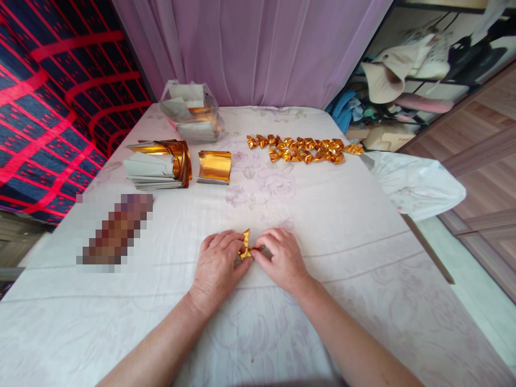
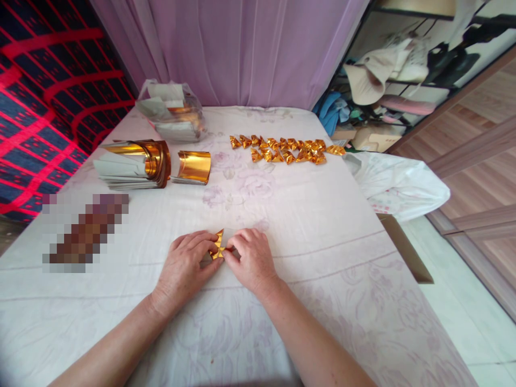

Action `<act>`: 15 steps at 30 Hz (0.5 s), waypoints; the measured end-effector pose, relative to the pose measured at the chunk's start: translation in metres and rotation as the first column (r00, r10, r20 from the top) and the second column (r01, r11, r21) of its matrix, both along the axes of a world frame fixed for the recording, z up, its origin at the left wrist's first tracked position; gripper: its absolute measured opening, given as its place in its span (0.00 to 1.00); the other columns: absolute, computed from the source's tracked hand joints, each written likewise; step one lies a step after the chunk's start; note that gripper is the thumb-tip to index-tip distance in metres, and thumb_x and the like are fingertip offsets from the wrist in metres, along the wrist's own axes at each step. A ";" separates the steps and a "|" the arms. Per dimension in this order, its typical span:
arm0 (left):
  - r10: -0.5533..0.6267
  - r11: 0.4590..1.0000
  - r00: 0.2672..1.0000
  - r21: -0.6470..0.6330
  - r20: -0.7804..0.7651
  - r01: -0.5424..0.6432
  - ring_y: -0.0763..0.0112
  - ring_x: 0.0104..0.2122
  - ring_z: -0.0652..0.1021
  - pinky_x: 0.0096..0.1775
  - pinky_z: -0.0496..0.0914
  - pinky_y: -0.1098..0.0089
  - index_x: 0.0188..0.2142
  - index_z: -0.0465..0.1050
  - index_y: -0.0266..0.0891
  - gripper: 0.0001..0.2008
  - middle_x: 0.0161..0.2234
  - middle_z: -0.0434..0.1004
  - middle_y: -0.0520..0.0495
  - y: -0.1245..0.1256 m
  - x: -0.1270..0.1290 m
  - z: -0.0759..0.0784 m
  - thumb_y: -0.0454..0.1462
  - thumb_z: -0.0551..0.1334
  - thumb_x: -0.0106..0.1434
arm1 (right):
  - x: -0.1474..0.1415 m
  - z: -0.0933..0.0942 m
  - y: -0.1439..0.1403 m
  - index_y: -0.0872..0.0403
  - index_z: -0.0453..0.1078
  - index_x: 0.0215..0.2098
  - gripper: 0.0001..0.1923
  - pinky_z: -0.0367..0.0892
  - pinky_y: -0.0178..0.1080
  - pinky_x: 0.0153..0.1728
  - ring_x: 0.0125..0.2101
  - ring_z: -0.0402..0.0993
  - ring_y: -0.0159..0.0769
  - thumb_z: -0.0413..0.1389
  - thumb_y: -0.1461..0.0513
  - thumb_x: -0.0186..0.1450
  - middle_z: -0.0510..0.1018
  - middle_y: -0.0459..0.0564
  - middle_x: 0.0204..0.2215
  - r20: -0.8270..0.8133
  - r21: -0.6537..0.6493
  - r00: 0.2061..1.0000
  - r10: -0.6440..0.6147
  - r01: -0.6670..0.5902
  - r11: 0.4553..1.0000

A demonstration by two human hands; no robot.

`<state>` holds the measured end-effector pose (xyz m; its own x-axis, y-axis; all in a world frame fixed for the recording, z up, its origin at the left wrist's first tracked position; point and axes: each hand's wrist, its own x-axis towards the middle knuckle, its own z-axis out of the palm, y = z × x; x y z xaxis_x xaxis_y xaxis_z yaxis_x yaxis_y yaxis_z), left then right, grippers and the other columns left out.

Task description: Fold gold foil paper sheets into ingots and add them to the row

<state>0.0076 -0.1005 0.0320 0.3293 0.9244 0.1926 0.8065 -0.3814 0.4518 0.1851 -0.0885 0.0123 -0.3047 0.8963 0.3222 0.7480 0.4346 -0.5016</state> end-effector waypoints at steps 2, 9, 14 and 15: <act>-0.001 1.000 1.000 0.000 -0.003 0.001 0.58 0.50 0.76 0.52 0.65 0.55 0.36 0.74 0.43 0.02 0.46 0.80 0.47 0.000 0.000 0.001 0.37 0.63 0.62 | 0.000 0.000 0.000 0.50 0.70 0.30 0.05 0.59 0.41 0.39 0.38 0.70 0.38 0.63 0.64 0.59 0.76 0.46 0.33 0.010 0.000 1.000 0.000 0.000 1.000; -0.002 1.000 1.000 0.008 -0.013 0.002 0.57 0.50 0.75 0.51 0.65 0.55 0.35 0.73 0.43 0.02 0.46 0.80 0.47 0.000 0.000 0.000 0.38 0.64 0.62 | 0.001 0.000 0.000 0.50 0.70 0.31 0.06 0.60 0.42 0.40 0.38 0.70 0.40 0.63 0.65 0.59 0.76 0.46 0.34 0.006 -0.017 1.000 0.001 -0.001 1.000; -0.003 1.000 1.000 -0.003 -0.018 0.003 0.56 0.51 0.75 0.52 0.64 0.54 0.36 0.73 0.43 0.03 0.47 0.79 0.47 -0.001 -0.001 -0.002 0.38 0.65 0.62 | 0.005 -0.003 0.003 0.50 0.69 0.32 0.07 0.60 0.42 0.42 0.39 0.70 0.39 0.60 0.68 0.60 0.76 0.46 0.34 -0.055 -0.067 0.998 0.029 -0.033 0.997; -0.005 1.000 1.000 -0.007 -0.018 0.005 0.56 0.51 0.74 0.51 0.64 0.54 0.36 0.73 0.43 0.04 0.47 0.79 0.47 -0.001 -0.001 -0.002 0.38 0.65 0.61 | 0.006 -0.003 0.004 0.50 0.69 0.33 0.07 0.61 0.42 0.42 0.39 0.70 0.39 0.59 0.69 0.60 0.76 0.46 0.35 -0.067 -0.078 0.997 0.037 -0.043 0.996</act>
<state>0.0067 -0.1015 0.0301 0.3372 0.9240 0.1801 0.8127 -0.3823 0.4398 0.1909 -0.0850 0.0095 -0.3214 0.9072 0.2713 0.6953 0.4206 -0.5828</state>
